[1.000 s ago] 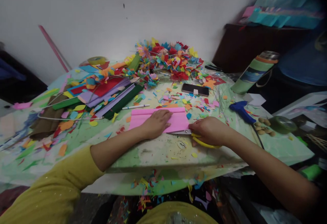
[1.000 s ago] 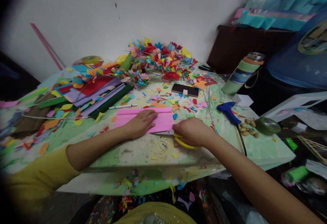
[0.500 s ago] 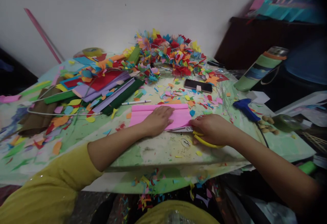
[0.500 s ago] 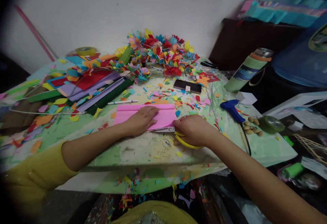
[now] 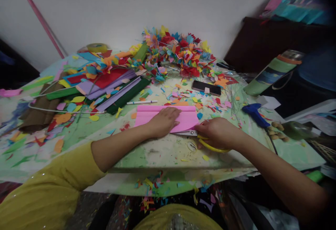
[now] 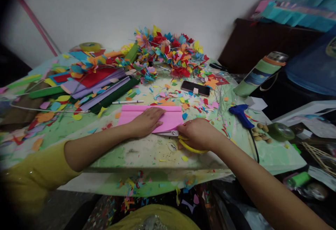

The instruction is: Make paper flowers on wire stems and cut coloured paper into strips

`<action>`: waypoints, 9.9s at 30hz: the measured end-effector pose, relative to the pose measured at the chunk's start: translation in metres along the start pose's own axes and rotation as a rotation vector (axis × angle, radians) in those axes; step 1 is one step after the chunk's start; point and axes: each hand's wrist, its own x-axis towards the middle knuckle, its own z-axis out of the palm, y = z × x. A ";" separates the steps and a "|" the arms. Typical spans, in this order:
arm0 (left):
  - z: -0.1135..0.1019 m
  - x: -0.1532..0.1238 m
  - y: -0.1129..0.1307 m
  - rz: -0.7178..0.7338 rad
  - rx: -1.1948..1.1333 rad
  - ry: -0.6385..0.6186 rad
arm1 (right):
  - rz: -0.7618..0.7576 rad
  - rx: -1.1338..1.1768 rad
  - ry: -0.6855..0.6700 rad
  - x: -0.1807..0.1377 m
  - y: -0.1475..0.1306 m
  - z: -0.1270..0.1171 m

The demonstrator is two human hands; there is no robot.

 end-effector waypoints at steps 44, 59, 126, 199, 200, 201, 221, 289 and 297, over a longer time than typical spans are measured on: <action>-0.014 -0.022 -0.036 -0.022 0.135 0.005 | -0.031 -0.005 0.041 0.022 -0.015 -0.006; -0.013 -0.022 -0.036 -0.039 0.167 -0.008 | -0.085 -0.017 0.076 0.026 -0.019 -0.008; -0.024 -0.049 -0.048 -0.137 0.166 -0.021 | -0.180 0.008 0.082 0.069 -0.048 -0.023; -0.043 -0.055 -0.006 -0.130 0.085 -0.050 | 0.737 0.563 0.581 -0.007 0.085 0.074; -0.045 -0.053 -0.006 -0.123 0.092 -0.066 | 0.728 0.562 0.580 -0.007 0.084 0.074; -0.046 -0.051 -0.005 -0.107 0.104 -0.083 | 0.722 0.551 0.574 -0.007 0.083 0.073; -0.068 0.009 -0.057 -0.344 0.265 0.134 | 0.761 0.179 0.673 -0.015 0.055 0.046; -0.027 -0.093 -0.001 -0.451 -0.025 0.226 | 0.403 0.286 0.369 0.033 -0.005 0.042; -0.048 -0.065 0.023 0.025 0.338 -0.051 | 0.412 0.232 0.360 0.033 -0.007 0.041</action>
